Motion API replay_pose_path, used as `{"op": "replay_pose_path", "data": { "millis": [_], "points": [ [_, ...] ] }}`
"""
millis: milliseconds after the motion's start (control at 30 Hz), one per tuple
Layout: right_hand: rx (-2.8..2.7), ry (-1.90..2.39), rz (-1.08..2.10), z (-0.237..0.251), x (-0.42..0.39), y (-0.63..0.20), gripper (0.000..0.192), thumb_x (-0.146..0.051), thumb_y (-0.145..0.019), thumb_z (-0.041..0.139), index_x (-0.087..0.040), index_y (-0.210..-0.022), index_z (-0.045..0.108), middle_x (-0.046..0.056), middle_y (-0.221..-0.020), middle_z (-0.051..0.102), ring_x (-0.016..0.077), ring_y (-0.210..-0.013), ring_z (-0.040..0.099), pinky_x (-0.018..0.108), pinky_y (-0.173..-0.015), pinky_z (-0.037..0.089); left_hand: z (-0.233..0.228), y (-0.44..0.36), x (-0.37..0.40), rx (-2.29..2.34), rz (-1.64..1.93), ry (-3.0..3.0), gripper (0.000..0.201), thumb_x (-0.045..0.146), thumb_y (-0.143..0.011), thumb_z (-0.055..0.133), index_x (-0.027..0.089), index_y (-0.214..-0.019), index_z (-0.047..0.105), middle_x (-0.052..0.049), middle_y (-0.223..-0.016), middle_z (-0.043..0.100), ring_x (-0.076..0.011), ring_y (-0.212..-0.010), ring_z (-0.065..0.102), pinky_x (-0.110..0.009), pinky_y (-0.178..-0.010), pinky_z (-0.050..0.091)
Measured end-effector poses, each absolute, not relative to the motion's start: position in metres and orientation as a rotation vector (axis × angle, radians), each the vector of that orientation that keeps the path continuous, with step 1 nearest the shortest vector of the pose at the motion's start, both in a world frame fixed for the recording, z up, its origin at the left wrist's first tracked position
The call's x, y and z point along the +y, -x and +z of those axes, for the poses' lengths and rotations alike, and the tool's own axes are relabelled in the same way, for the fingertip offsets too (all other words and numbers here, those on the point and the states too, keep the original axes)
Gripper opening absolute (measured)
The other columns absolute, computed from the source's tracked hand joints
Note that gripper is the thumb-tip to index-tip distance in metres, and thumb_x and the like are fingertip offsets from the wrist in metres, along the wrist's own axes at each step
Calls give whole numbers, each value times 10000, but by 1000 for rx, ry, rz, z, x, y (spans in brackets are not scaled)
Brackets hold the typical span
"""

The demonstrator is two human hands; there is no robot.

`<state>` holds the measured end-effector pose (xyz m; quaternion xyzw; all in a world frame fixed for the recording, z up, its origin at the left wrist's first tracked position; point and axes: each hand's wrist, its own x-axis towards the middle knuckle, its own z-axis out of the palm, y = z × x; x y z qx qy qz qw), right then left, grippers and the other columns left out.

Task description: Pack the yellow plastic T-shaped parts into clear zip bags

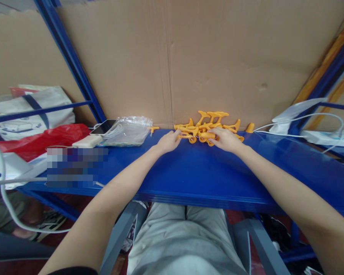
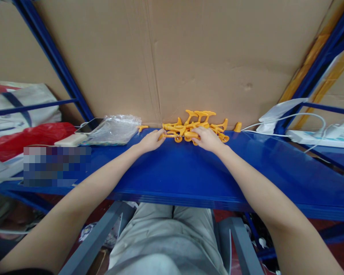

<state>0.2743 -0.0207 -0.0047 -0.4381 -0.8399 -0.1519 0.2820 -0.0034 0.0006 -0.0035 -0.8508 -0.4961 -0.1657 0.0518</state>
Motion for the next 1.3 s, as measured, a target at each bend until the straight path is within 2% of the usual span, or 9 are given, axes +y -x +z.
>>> {"op": "replay_pose_path", "data": {
  "millis": [333,633,833,1000,1167,1300],
  "points": [
    [-2270,1163,-392,-3,-24,-268,284,-229,-860,556,-157,-1102,686,144,-1078,712,306,-979,673,471,-871,529,-1,1,-3,-1516,-553,2583,312,257,-954,427,185,-1238,534,-124,-1078,668,-267,-1051,645,-390,-925,500],
    [-2241,1002,-331,-7,-26,-256,303,-267,-910,518,-145,-1145,664,162,-1117,675,300,-1043,651,485,-905,529,3,-11,-16,-1357,-710,2585,227,247,-910,518,181,-1108,608,-92,-1112,697,-245,-1041,663,-340,-879,515],
    [-2208,978,-265,-9,-21,-257,295,-305,-900,555,-134,-1108,677,170,-1092,683,305,-1037,651,489,-893,533,3,-11,-15,-1308,-774,2533,257,236,-865,577,190,-1112,633,-79,-1108,714,-229,-1018,679,-314,-860,523],
    [-2206,955,-208,-10,-20,-257,267,-324,-895,570,-174,-1079,691,138,-1075,698,296,-1045,647,492,-893,531,2,-11,-16,-1275,-793,2535,272,211,-841,590,182,-1107,641,-89,-1121,712,-231,-1025,679,-313,-851,527],
    [-2155,990,-133,-9,-21,-256,282,-326,-872,613,-184,-1100,699,127,-1099,709,291,-1035,658,513,-938,512,0,-9,-11,-1274,-849,2530,242,227,-835,601,184,-1068,652,-82,-1072,722,-236,-969,691,-319,-822,527],
    [-2094,1004,65,-6,-19,-259,366,-322,-810,699,-206,-1156,685,115,-1190,690,279,-1054,660,508,-979,504,-2,-9,-6,-1276,-891,2536,231,236,-836,603,182,-1055,653,-80,-1052,727,-245,-965,695,-319,-807,525]
  ]
}}
